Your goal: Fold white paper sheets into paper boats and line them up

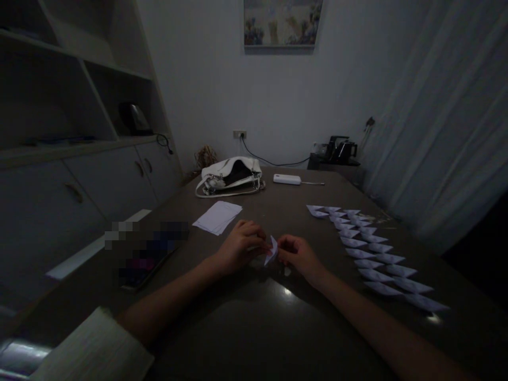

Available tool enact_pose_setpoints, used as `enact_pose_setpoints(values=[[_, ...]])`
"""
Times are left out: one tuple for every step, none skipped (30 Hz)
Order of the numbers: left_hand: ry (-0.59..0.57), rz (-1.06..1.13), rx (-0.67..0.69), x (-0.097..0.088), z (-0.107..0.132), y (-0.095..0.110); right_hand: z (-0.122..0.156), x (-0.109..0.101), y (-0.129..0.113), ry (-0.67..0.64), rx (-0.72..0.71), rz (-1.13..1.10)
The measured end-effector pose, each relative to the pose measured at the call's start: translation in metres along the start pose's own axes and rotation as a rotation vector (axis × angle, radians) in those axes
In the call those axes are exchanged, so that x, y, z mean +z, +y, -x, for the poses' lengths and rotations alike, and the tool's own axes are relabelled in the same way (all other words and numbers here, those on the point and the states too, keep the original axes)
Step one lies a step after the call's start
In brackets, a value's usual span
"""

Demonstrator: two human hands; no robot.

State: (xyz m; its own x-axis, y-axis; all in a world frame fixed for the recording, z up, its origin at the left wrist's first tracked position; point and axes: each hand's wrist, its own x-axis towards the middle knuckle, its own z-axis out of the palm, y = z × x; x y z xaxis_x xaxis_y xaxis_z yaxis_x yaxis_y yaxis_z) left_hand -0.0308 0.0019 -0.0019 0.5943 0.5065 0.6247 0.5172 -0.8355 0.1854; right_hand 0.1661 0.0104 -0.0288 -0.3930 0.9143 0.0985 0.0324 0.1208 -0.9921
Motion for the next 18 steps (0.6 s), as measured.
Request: enact_pose_setpoints(values=[[0.005,-0.011,-0.002,0.0004,0.0002,-0.0001,0.0000,0.0001,-0.0005,0.007,0.002,-0.010],[0.012,-0.021,-0.004,0.0007,0.0004,-0.0001,0.0000,0.0002,-0.0009,0.010,0.002,-0.022],[0.020,-0.029,-0.006,0.0009,0.0006,-0.0001,0.0002,0.0003,-0.0013,0.012,0.002,-0.037],[0.026,-0.036,-0.007,0.0011,0.0008,-0.0001,0.0005,0.0003,-0.0018,0.013,0.003,-0.052],[0.029,-0.042,-0.009,0.0012,0.0009,-0.0001,0.0009,0.0004,-0.0022,0.013,0.003,-0.068],[0.031,-0.047,-0.011,0.0012,0.0010,-0.0002,0.0013,0.0005,-0.0027,0.015,0.003,-0.084],[0.032,-0.051,-0.013,0.0011,0.0010,-0.0002,0.0017,0.0006,-0.0031,0.015,0.003,-0.098],[0.032,-0.054,-0.013,0.0010,0.0009,-0.0002,0.0021,0.0007,-0.0034,0.014,0.001,-0.107],[0.032,-0.055,-0.015,0.0008,0.0008,-0.0002,0.0024,0.0008,-0.0037,0.012,0.000,-0.113],[0.033,-0.056,-0.017,0.0006,0.0006,0.0000,0.0026,0.0008,-0.0038,0.009,-0.001,-0.114],[0.032,-0.055,-0.017,0.0003,0.0005,0.0003,0.0027,0.0008,-0.0039,0.009,-0.003,-0.111],[0.031,-0.056,-0.019,0.0000,0.0005,0.0006,0.0027,0.0007,-0.0039,0.012,-0.003,-0.108],[0.029,-0.059,-0.021,-0.0002,0.0004,0.0009,0.0027,0.0006,-0.0040,0.016,-0.001,-0.104],[0.029,-0.062,-0.023,-0.0003,0.0005,0.0013,0.0026,0.0006,-0.0041,0.024,0.002,-0.101],[0.029,-0.066,-0.025,-0.0004,0.0006,0.0015,0.0025,0.0005,-0.0043,0.032,0.004,-0.100],[0.031,-0.069,-0.026,-0.0005,0.0007,0.0017,0.0025,0.0005,-0.0045,0.039,0.006,-0.101],[0.037,-0.073,-0.031,-0.0006,0.0008,0.0018,0.0026,0.0006,-0.0049,0.040,0.007,-0.101],[0.044,-0.075,-0.038,-0.0007,0.0008,0.0018,0.0027,0.0007,-0.0053,0.036,0.008,-0.099]])
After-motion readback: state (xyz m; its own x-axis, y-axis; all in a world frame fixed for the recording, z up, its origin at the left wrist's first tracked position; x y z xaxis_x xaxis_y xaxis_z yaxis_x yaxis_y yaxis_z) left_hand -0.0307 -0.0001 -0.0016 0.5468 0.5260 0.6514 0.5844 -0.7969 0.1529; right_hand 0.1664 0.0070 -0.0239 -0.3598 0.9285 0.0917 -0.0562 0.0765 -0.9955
